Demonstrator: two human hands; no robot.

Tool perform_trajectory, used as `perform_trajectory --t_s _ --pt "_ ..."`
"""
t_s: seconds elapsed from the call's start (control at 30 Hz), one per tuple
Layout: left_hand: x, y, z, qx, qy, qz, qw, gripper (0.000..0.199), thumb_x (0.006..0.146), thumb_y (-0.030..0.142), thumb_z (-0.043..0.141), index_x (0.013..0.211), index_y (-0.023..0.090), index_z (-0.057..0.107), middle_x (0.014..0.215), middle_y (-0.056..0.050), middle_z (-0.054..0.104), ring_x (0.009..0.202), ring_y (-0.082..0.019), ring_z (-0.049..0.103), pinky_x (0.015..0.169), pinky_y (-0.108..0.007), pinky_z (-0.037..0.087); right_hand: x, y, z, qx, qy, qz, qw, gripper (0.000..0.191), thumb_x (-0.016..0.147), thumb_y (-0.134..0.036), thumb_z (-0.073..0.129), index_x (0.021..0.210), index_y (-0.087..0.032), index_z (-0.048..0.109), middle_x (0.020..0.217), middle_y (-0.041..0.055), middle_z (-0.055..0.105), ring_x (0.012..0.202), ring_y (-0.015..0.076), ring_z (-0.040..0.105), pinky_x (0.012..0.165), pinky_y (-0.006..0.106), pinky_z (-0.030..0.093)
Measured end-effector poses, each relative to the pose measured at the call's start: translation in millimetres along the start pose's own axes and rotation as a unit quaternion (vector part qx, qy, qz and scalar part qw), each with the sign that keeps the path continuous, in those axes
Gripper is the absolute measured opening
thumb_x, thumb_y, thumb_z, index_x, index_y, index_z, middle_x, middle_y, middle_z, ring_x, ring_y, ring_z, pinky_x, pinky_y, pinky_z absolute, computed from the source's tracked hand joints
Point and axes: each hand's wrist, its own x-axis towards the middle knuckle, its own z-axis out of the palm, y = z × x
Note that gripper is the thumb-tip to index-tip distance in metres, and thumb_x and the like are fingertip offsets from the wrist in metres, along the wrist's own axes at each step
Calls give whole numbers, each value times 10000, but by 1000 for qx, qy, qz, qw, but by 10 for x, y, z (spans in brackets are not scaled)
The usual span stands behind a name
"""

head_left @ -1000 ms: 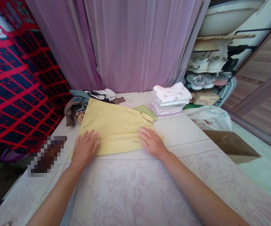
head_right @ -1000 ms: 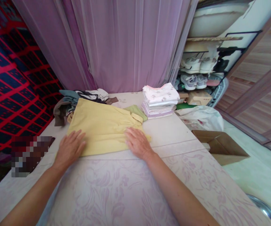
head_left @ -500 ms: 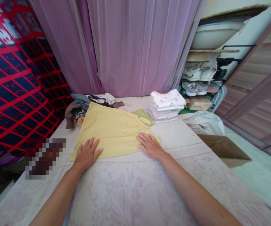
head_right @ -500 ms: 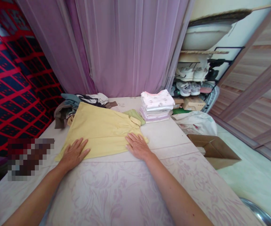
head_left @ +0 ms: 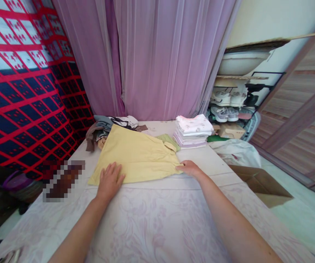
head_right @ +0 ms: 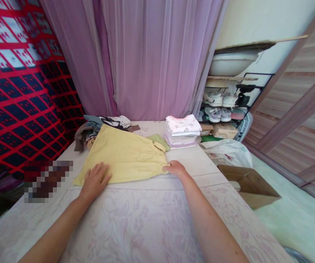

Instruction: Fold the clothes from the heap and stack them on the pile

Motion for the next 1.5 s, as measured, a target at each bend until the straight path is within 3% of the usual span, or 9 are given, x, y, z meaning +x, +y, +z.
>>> perform_trajectory --t_s 0.13,0.27,0.37,0.5,0.73,0.93,1.13,1.33,1.5 --pt "-202 581 -70 -90 55 125 987 464 859 331 517 1304 197 517 1439 -118 429 1355 -281 333 1116 -500 230 -60 -99 -17 119 -27 17 992 121 725 -275 633 710 -165 585 543 -40 544 478 91 504 493 208 422" --pt "-281 1343 -98 -191 45 207 958 546 815 261 568 1348 229 454 1457 -91 407 1357 -249 335 1118 -470 271 -246 -223 -6 221 -46 1 974 103 738 -236 626 724 -170 548 609 -22 591 478 67 508 457 169 429" --pt "-218 1773 -77 -247 53 200 947 687 794 219 578 1432 190 323 1482 -112 363 1370 -244 310 1120 -452 283 -406 -331 -11 307 -61 -27 949 112 744 -222 641 805 -178 558 714 -2 646 567 74 565 506 158 477" --pt "-51 1984 -102 -281 90 140 945 633 812 150 535 1418 151 351 1439 -120 429 1318 -223 400 1088 -381 345 -597 -422 -73 410 -107 -58 904 258 720 -199 691 942 -197 557 748 -11 667 578 84 593 489 158 488" --pt "114 1811 -358 -327 44 77 941 332 881 251 492 1194 256 604 1118 -37 688 971 -191 647 846 -288 485 -622 -414 -346 373 -123 -77 916 196 847 -358 583 919 -177 604 752 28 695 586 90 628 469 147 424" --pt "-60 1438 -523 -551 -41 105 827 353 889 435 485 1092 202 655 981 -31 707 910 -181 624 821 -267 467 -270 -508 -369 279 -34 -89 956 155 834 -323 563 804 -174 593 853 50 720 599 72 610 481 141 382" --pt "-267 1105 -724 -738 -105 -43 665 513 726 579 658 1016 157 694 879 -65 722 753 -182 642 713 -267 480 188 -1007 26 98 -82 -191 973 178 801 -326 549 825 -177 644 899 33 713 754 133 649 587 189 453" --pt "-326 849 -850 -777 -78 -120 613 459 669 534 730 924 152 719 757 -44 714 663 -152 621 663 -231 460 744 -1631 488 47 -33 -222 973 334 689 -262 655 1016 -195 675 1154 59 662 1114 233 570 901 275 437" --pt "-321 651 -925 -782 -96 -128 602 413 705 512 705 917 158 715 759 -41 707 661 -142 614 666 -230 459 1142 -1871 821 46 -30 -164 985 514 669 -296 702 1154 -146 621 1187 139 639 1049 243 617 831 287 479"
